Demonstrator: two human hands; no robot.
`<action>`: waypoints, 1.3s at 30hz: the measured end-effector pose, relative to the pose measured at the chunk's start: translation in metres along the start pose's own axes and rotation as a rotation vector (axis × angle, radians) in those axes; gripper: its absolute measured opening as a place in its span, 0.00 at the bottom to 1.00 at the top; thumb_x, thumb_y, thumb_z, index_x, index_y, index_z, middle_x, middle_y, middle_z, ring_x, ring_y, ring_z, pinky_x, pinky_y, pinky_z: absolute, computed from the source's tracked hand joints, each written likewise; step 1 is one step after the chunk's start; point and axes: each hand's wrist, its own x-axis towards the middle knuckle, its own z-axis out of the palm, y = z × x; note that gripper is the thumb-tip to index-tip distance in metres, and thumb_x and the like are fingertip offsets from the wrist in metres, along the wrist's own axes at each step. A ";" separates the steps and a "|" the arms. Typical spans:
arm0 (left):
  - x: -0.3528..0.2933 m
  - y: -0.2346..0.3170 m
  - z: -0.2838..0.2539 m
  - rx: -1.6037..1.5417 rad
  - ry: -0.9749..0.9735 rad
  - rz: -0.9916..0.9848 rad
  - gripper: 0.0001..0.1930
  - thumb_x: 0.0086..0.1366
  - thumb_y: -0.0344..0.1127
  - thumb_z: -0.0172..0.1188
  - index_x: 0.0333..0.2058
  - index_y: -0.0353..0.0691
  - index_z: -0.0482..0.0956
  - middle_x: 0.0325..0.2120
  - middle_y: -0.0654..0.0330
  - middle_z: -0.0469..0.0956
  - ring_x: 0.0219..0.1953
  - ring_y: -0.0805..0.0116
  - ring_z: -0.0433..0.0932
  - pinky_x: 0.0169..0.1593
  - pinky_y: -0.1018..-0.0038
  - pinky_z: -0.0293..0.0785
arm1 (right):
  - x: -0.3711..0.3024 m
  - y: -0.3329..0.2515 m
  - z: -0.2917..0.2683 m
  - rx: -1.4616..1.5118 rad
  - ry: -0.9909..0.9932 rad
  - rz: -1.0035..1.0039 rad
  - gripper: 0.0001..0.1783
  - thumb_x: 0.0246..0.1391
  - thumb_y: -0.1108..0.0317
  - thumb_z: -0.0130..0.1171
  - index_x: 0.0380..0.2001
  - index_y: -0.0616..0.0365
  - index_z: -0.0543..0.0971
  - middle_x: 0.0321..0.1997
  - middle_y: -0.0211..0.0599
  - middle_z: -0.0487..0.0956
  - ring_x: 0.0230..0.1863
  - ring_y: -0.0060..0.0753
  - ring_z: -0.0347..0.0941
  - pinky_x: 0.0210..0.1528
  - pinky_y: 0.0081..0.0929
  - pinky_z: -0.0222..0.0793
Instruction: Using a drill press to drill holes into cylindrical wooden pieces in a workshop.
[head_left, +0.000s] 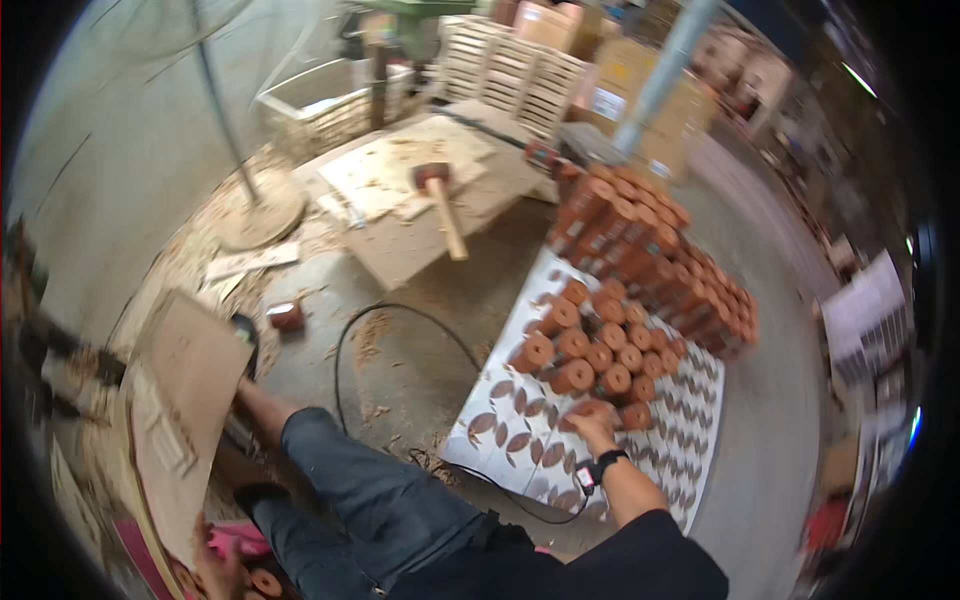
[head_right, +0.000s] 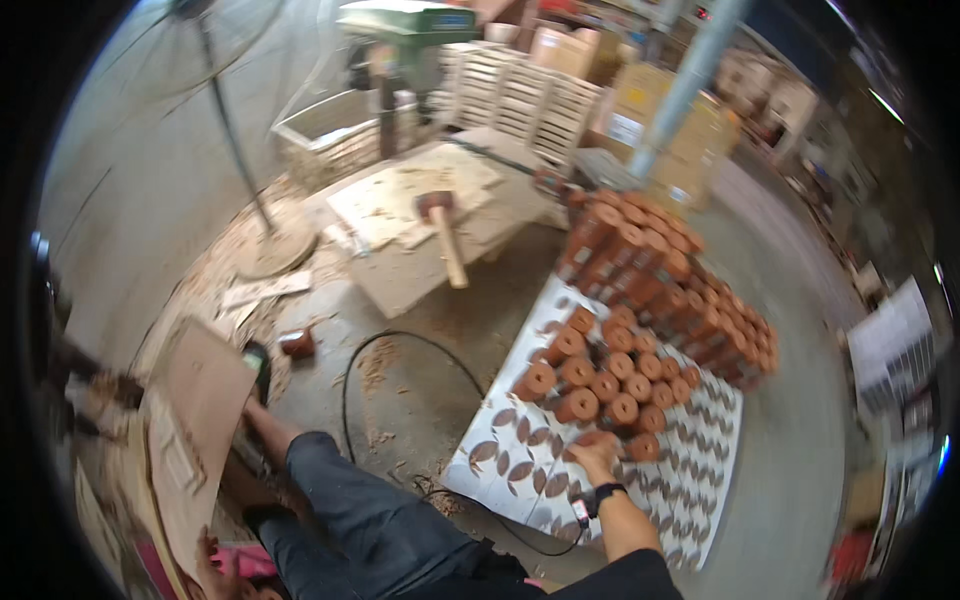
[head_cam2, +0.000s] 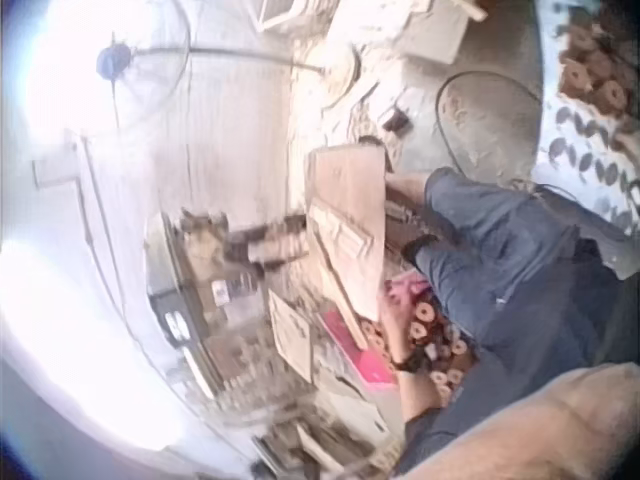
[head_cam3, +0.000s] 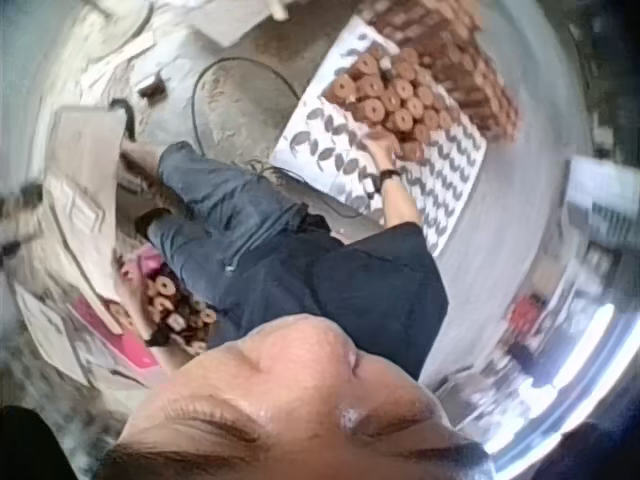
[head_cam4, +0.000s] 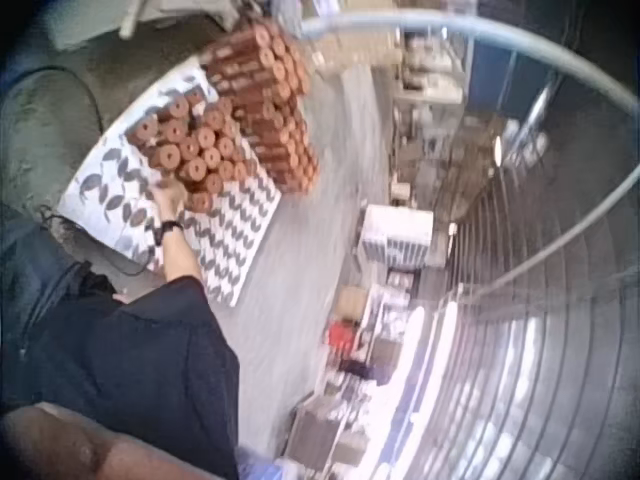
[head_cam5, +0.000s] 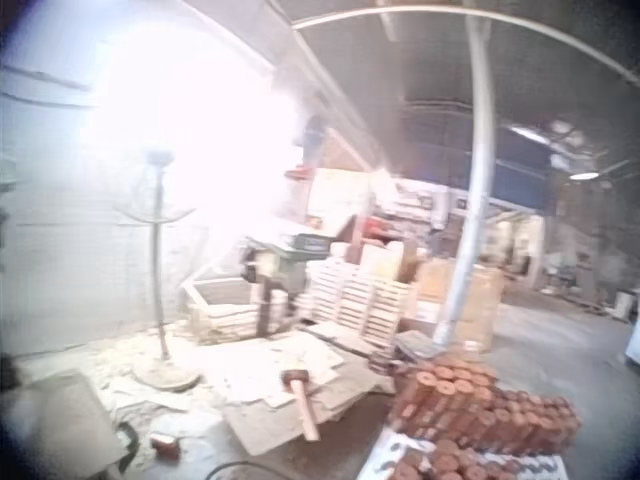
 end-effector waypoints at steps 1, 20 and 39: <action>-0.015 -0.017 -0.005 0.016 0.146 0.013 0.35 0.53 0.20 0.62 0.61 0.35 0.64 0.47 0.52 0.73 0.47 0.59 0.75 0.51 0.70 0.72 | 0.005 0.028 -0.005 0.191 -0.039 0.059 0.16 0.35 0.59 0.71 0.24 0.58 0.80 0.25 0.39 0.79 0.21 0.35 0.73 0.25 0.33 0.71; -0.535 -0.145 -0.003 0.139 0.494 -1.686 0.56 0.41 0.61 0.71 0.63 0.30 0.58 0.53 0.33 0.70 0.58 0.37 0.68 0.63 0.56 0.61 | -0.067 -0.304 0.105 -0.031 -0.076 -1.506 0.23 0.57 0.59 0.63 0.47 0.67 0.75 0.47 0.51 0.79 0.43 0.48 0.77 0.44 0.40 0.73; -0.581 -0.281 0.046 -0.038 0.370 -1.935 0.42 0.48 0.47 0.64 0.61 0.40 0.60 0.62 0.41 0.59 0.66 0.35 0.53 0.65 0.49 0.56 | -0.235 -0.397 0.119 -0.299 -0.848 -1.279 0.24 0.56 0.64 0.64 0.55 0.60 0.75 0.53 0.56 0.75 0.54 0.52 0.70 0.56 0.44 0.66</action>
